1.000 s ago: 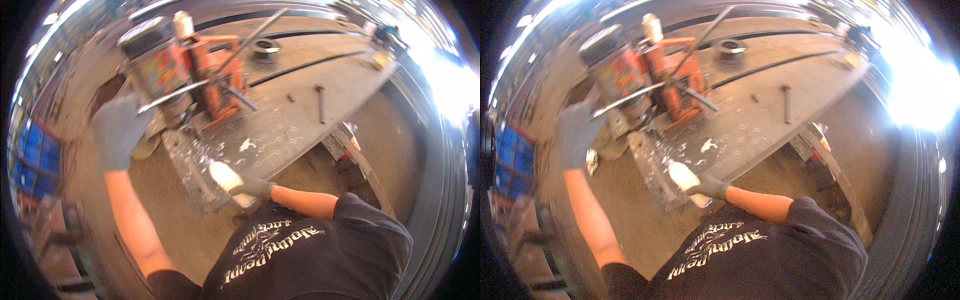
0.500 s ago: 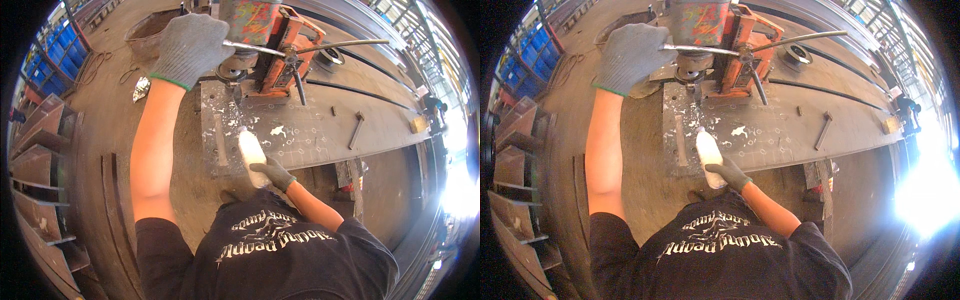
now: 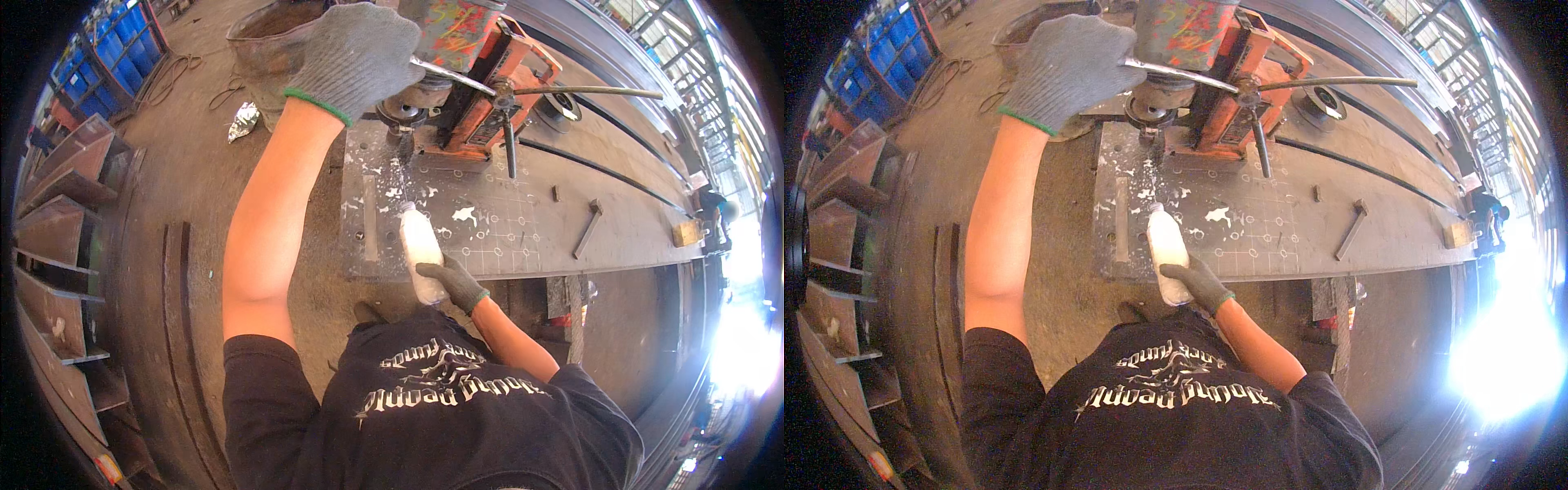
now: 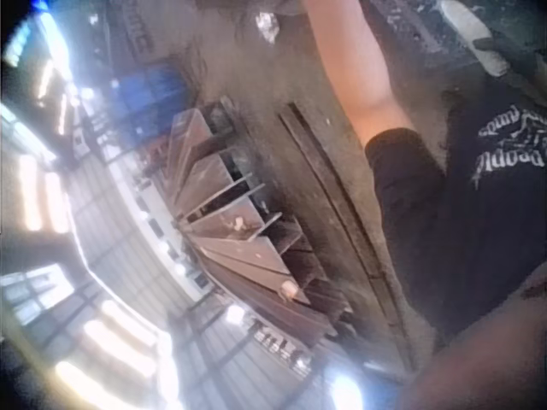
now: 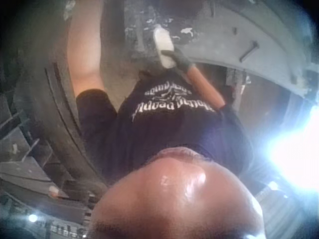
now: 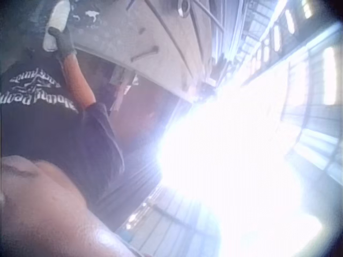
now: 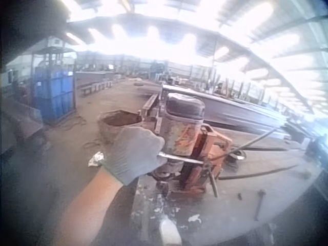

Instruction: The person operates a drill press to drill holes into a metal plate. They repeatedly apply a white liquid from a bottle to the drilling area, reposition the plate, and continue drilling at marked locations.

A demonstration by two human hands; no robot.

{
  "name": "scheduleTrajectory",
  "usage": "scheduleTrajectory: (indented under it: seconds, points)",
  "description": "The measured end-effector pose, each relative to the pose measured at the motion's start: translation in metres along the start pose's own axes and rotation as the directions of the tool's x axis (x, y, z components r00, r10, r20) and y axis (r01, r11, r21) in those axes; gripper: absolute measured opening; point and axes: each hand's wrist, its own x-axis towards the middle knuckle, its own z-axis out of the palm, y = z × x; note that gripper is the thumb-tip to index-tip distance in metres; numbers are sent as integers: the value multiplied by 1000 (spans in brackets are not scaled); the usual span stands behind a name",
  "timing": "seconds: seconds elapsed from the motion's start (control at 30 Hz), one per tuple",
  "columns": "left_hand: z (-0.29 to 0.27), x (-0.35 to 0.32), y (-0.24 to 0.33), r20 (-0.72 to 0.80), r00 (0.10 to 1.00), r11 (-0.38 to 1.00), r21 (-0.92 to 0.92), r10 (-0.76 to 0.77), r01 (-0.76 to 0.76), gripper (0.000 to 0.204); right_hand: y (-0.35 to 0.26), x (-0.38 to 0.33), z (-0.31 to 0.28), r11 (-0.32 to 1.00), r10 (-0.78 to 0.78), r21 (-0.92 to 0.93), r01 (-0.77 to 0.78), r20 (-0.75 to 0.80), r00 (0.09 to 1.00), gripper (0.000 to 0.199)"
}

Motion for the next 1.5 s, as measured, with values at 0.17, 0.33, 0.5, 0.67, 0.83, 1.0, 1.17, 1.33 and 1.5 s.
scheduleTrajectory:
  seconds: [0.17, 0.33, 0.5, 0.67, 0.83, 1.0, 1.17, 1.33, 1.5]
  points:
    - [0, -1, 1, 1, 1000, 1000, -19, -9, 9, 36, 3, 1, -1, 1000, 5, 2, -5, -11, 1000, 64]
    - [-2, 0, 1, 39, 999, 1000, -9, -29, 29, 37, 4, 2, -2, 1000, 1, -25, -1, -16, 1000, 65]
    - [-4, -1, 1, 75, 996, 999, -26, -46, 48, 37, 7, 6, -2, 1000, -12, 6, 12, 4, 1000, 64]
    - [-27, -2, 4, 134, 989, 998, -24, -56, 60, 32, 6, 7, -1, 1000, -28, -4, 28, -10, 1000, 63]
    - [-15, -4, -3, 45, 999, 1000, -22, -18, 20, 27, 5, 7, 2, 993, -118, 7, 118, -1, 993, 63]
    - [-16, -2, -2, 86, 996, 999, -30, -28, 31, 26, -1, 6, 6, 990, -120, 72, 121, -25, 993, 62]
    - [-16, -5, -4, 62, 998, 999, -34, -27, 29, 27, 0, 6, 4, 997, -58, 57, 58, -6, 998, 60]
    - [-16, -3, -1, 88, 994, 997, -35, -60, 63, 27, -1, 2, 7, 999, 6, 42, -5, -26, 1000, 56]
    - [-4, 2, -4, 203, 977, 997, -2, -70, 72, 40, -1, 4, 9, 999, -9, 47, 9, -7, 1000, 57]
